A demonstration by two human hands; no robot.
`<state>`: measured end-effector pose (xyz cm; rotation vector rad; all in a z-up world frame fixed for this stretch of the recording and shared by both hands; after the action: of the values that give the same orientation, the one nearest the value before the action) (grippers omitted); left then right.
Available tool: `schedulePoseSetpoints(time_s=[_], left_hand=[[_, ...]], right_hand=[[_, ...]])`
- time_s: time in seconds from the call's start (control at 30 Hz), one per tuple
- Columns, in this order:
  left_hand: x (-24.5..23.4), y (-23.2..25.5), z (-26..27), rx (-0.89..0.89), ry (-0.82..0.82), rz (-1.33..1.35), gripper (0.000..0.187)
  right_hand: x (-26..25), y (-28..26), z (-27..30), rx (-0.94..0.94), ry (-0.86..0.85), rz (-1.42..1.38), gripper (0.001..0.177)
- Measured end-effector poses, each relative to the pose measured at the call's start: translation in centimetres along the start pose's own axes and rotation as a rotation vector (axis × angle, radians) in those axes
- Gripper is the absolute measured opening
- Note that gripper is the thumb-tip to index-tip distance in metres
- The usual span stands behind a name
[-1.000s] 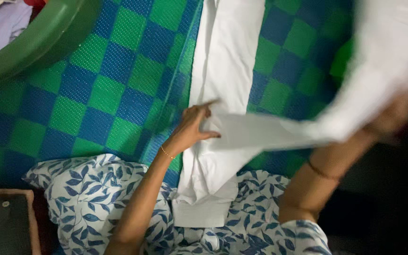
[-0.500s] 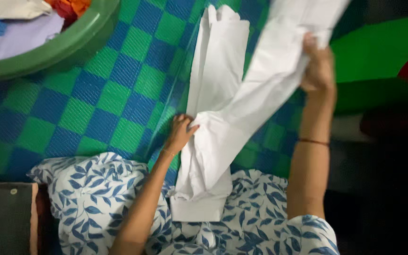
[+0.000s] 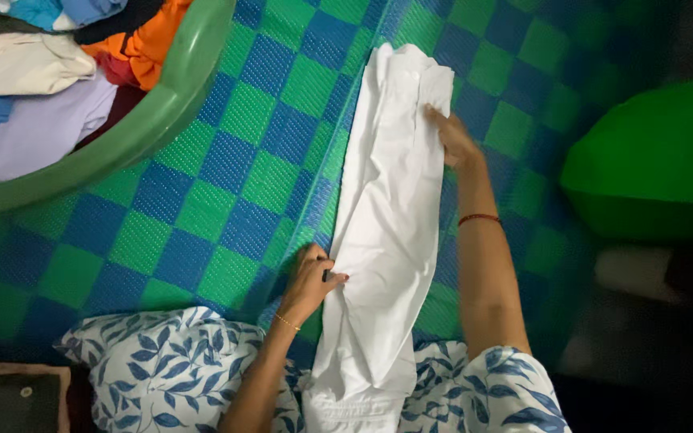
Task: The person sits on a mat and folds a white shirt, a blue shirt, and a light blue shirt one by one. They smooth out each garment, fold the sleeves and body, and stack the folded items on a pile to their left.
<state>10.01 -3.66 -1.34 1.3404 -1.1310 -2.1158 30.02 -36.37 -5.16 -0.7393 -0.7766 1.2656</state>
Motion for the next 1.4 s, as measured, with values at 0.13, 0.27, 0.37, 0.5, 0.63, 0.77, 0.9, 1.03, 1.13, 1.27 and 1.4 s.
schedulePoseSetpoints(time_s=[0.13,0.27,0.37,0.5,0.63,0.77,0.9,1.03,1.13,1.27,1.4], left_hand=[[0.6,-1.3,0.0,0.012,0.017,0.102,0.041],[1.3,-1.9,-0.1,0.065,-0.028,0.088,0.040],[1.3,-1.9,-0.6,0.115,-0.068,0.092,0.036],[2.0,-3.4,-0.7,0.106,-0.126,0.289,0.036],[4.8,-8.4,-3.5,-0.042,-0.064,0.372,0.042],[3.8,-7.8,-3.2,0.132,-0.033,0.142,0.047],[2.8,-5.5,-4.2,-0.046,-0.148,-0.352,0.063],[1.9,-2.0,-8.3,-0.089,-0.029,-0.181,0.055],[3.4,-3.3,-13.3,0.004,0.205,0.102,0.056],[4.5,-6.9,-16.4,-0.026,0.318,0.071,0.041],[3.5,-7.8,-13.2,0.098,0.333,0.078,0.034]], right_hand=[[-1.4,2.3,2.6,0.052,0.119,-0.007,0.088],[-3.7,8.9,12.0,0.221,0.199,0.340,0.089],[-1.9,13.8,20.2,0.148,0.080,0.613,0.074],[4.0,19.3,29.4,0.162,0.050,0.326,0.074],[7.8,19.9,33.2,0.140,0.050,0.191,0.075],[7.8,22.9,34.0,0.159,0.062,0.151,0.066],[7.5,24.9,33.5,0.199,0.104,0.114,0.063],[8.6,23.3,35.1,0.046,0.081,0.069,0.067],[9.1,21.5,36.5,0.100,0.098,0.056,0.065],[8.8,20.7,36.8,0.072,0.000,0.042,0.063],[6.2,23.4,36.1,0.217,0.090,0.397,0.067]])
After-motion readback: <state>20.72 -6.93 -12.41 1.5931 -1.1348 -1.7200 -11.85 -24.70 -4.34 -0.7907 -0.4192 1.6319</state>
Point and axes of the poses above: each hand's wrist, its own z-axis away from the middle knuckle, its own x-axis out of the palm, y = z × x, the point moved 10 cm from there along -z, towards the middle knuckle, and after that the axes turned 4 degrees about z, right-handed, at the moved point
